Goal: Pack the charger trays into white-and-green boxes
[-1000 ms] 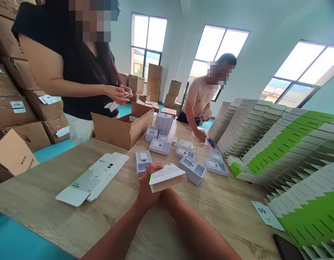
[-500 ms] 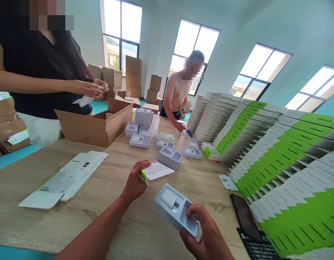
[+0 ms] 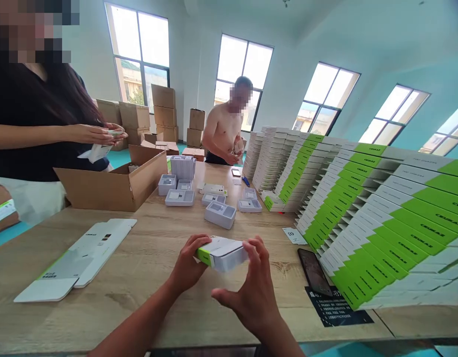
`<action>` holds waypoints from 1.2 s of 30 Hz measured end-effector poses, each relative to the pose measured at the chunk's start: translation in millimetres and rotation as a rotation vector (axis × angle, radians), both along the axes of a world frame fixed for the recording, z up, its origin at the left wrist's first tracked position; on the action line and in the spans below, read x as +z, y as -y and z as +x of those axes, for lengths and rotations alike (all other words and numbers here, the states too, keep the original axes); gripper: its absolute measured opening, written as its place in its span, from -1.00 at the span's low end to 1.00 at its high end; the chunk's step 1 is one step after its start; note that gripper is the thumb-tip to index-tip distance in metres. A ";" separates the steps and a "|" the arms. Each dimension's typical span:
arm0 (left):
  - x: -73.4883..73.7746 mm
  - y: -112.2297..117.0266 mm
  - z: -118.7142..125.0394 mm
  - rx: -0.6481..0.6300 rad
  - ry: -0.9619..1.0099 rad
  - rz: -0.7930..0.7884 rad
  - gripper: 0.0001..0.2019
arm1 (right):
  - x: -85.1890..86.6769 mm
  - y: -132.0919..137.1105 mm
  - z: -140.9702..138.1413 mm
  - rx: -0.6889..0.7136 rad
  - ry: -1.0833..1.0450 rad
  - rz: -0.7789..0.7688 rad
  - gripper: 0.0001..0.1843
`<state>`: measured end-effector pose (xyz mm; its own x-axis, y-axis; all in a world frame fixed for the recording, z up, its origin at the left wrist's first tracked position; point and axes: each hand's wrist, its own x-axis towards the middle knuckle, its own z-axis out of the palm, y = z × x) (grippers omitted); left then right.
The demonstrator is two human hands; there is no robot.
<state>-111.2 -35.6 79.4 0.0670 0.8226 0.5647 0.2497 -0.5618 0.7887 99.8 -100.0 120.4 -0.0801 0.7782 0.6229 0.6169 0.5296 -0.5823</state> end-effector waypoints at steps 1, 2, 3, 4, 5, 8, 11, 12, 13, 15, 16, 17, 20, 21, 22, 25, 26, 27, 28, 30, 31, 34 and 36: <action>4.0 7.3 2.0 -0.043 0.008 -0.039 -0.67 | -2.7 -0.6 0.9 0.026 -0.059 0.005 0.18; 8.1 16.1 3.8 -0.095 0.008 -0.076 -0.68 | -5.4 -0.1 3.5 0.067 -0.122 -0.036 0.20; 11.8 26.3 5.4 -0.164 0.010 -0.121 -0.68 | -8.5 1.7 7.3 0.115 -0.189 -0.114 0.15; 14.8 37.6 6.8 -0.249 0.022 -0.177 -0.67 | -12.4 4.8 11.8 0.157 -0.253 -0.213 0.08; 16.4 49.5 7.9 -0.334 0.046 -0.240 -0.65 | -17.6 9.0 16.5 0.182 -0.309 -0.312 0.01; 11.5 83.5 9.6 -0.391 0.159 -0.333 -0.55 | -40.5 25.6 28.6 0.167 -0.424 -0.476 -0.06; -5.3 107.1 8.0 -0.165 0.145 -0.160 -0.44 | -67.0 39.9 37.7 0.136 -0.511 -0.439 -0.17; -11.0 111.9 6.6 -0.115 0.105 -0.094 -0.42 | -73.6 42.7 40.4 0.135 -0.523 -0.412 -0.23; -15.5 115.1 4.9 -0.092 0.051 -0.037 -0.40 | -78.1 44.5 42.9 0.141 -0.521 -0.383 -0.31; -18.8 117.7 0.1 -0.084 -0.078 0.059 -0.40 | -79.0 44.8 46.5 0.180 -0.476 -0.329 -0.48; -17.2 117.6 -2.7 -0.089 -0.145 0.100 -0.39 | -75.4 43.8 47.5 0.209 -0.436 -0.304 -0.55; -13.5 117.0 -5.6 -0.101 -0.212 0.131 -0.40 | -69.6 42.5 47.9 0.243 -0.385 -0.279 -0.61; 6.0 115.6 -13.1 -0.161 -0.378 0.158 -0.50 | -46.0 38.8 46.9 0.382 -0.206 -0.210 -0.73; 13.3 115.9 -14.6 -0.175 -0.421 0.157 -0.55 | -38.9 38.2 46.5 0.423 -0.152 -0.187 -0.74; 20.0 116.6 -15.6 -0.181 -0.461 0.157 -0.60 | -33.2 37.8 46.3 0.451 -0.106 -0.163 -0.74; 31.5 119.6 -15.0 -0.134 -0.516 0.197 -0.71 | -26.2 37.9 47.1 0.438 -0.022 -0.044 -0.73; 32.0 120.4 -14.1 -0.118 -0.512 0.220 -0.72 | -26.5 38.1 47.5 0.425 -0.009 0.012 -0.70; 31.3 120.9 -13.1 -0.109 -0.494 0.242 -0.72 | -27.2 38.6 47.9 0.417 -0.006 0.069 -0.64; 29.7 121.2 -12.1 -0.112 -0.460 0.266 -0.72 | -27.7 39.3 48.1 0.416 -0.003 0.122 -0.58; 26.8 122.0 -11.1 -0.139 -0.405 0.303 -0.70 | -25.6 41.8 47.7 0.433 0.033 0.194 -0.48; 26.7 122.8 -10.8 -0.151 -0.396 0.322 -0.68 | -22.5 43.7 47.1 0.442 0.064 0.206 -0.48; 34.8 127.9 -9.6 -0.151 -0.443 0.312 -0.68 | -6.0 50.1 43.3 0.448 0.106 0.103 -0.77; 44.1 132.8 -6.1 -0.117 -0.450 0.209 -0.82 | 5.5 53.2 39.6 0.445 0.064 -0.040 -0.95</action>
